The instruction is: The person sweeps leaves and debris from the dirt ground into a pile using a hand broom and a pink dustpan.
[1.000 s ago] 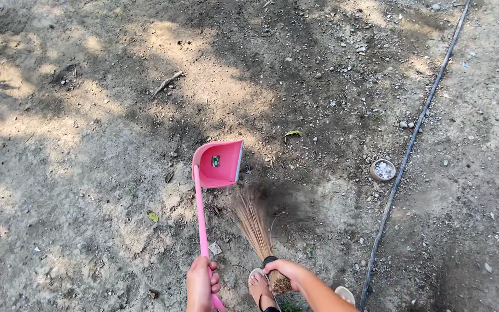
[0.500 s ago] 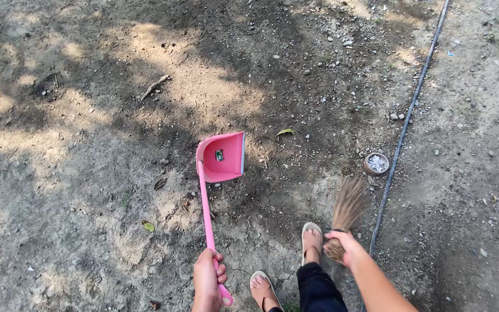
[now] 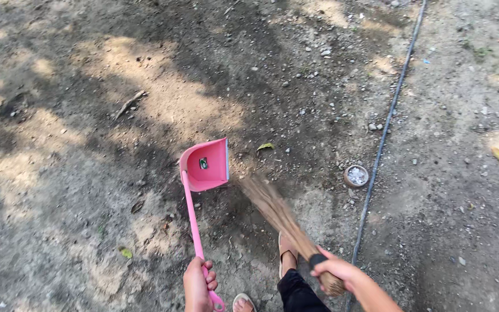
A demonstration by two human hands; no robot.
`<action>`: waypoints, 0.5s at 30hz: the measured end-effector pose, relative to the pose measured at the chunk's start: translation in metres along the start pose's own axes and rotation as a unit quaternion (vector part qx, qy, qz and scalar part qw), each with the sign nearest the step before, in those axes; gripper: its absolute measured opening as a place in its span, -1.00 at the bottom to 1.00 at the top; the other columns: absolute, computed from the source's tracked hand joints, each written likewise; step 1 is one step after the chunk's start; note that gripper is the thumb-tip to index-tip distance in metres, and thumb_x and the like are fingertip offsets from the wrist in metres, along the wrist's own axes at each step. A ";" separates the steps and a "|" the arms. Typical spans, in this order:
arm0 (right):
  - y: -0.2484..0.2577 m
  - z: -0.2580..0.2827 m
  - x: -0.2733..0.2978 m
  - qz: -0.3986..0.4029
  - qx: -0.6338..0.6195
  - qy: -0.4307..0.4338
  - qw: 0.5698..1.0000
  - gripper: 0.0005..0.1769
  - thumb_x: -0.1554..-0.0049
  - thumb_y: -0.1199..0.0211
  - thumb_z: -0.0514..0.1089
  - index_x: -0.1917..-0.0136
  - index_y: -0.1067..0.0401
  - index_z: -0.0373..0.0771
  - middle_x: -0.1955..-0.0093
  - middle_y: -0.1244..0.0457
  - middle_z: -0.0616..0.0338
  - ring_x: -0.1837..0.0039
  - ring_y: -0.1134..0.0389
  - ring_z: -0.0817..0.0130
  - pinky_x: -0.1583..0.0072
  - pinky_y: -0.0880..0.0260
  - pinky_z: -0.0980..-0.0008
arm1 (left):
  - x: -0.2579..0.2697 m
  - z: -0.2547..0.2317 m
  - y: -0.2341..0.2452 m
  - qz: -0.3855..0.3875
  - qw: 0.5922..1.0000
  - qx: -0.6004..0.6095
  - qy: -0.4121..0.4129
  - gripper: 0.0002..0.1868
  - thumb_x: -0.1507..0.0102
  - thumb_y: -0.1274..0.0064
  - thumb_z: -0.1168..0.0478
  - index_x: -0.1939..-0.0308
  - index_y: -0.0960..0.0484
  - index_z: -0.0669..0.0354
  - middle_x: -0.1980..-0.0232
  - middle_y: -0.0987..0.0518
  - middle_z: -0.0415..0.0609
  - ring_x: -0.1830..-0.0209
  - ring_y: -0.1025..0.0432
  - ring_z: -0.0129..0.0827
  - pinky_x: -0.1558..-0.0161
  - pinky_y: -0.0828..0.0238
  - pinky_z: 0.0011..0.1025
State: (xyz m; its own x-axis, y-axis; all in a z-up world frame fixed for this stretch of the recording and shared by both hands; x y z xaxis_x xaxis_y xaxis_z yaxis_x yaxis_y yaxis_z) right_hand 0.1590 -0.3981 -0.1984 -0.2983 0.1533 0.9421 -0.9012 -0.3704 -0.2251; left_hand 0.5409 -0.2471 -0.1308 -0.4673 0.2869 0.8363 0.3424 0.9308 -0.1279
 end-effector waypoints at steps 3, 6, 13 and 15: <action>0.082 0.003 0.022 -0.110 -0.039 0.026 0.993 0.01 0.09 -0.32 -0.41 -0.51 -0.03 0.15 0.23 -0.28 -0.07 0.34 -0.34 0.07 0.28 -0.43 0.02 | -0.015 0.019 -0.034 0.022 1.000 -0.004 0.013 -0.81 -0.32 0.16 0.15 0.24 -0.34 0.21 0.37 -0.37 -0.09 0.65 -0.07 -0.55 0.70 0.12 -0.50; 0.140 0.024 -0.004 -0.148 -0.129 0.019 0.980 -0.47 0.08 -0.34 -0.28 -0.17 -0.29 -0.27 0.28 -0.29 -0.07 0.34 -0.37 0.06 0.29 -0.48 0.03 | -0.017 0.030 -0.069 0.031 0.999 -0.022 0.030 -0.82 -0.30 0.16 0.17 0.24 -0.33 0.24 0.38 -0.39 -0.07 0.65 -0.06 -0.53 0.70 0.12 -0.48; 0.103 0.084 -0.063 -0.066 -0.104 -0.010 0.992 -0.27 0.04 -0.39 -0.26 -0.35 -0.21 -0.03 0.26 -0.30 0.04 0.29 -0.39 0.15 0.25 -0.44 0.07 | -0.010 0.037 -0.143 0.037 0.998 -0.050 0.028 -0.84 -0.27 0.14 0.19 0.24 -0.33 0.23 0.38 -0.39 -0.08 0.66 -0.07 -0.53 0.69 0.11 -0.48; 0.101 0.086 -0.045 -0.034 -0.068 -0.018 0.997 -0.01 0.04 -0.39 -0.28 -0.51 0.01 0.23 0.24 -0.31 -0.02 0.29 -0.38 0.13 0.25 -0.44 0.08 | -0.014 0.037 -0.162 0.039 0.998 -0.044 0.024 -0.85 -0.27 0.14 0.19 0.24 -0.32 0.22 0.39 -0.39 -0.07 0.66 -0.06 -0.54 0.69 0.11 -0.48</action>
State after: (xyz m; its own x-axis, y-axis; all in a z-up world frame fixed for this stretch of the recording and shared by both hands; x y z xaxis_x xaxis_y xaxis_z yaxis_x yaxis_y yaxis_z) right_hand 0.1082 -0.5208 -0.2421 -0.2255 0.1400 0.9641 -0.9542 -0.2314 -0.1895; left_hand 0.4619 -0.3936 -0.1409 -0.3976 0.3450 0.8502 0.4484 0.8815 -0.1480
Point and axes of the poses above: each hand's wrist, its own x-axis away from the middle knuckle, its own y-axis out of the back of the hand, z = x × y, the point moved 7 cm from there along -x, towards the middle knuckle
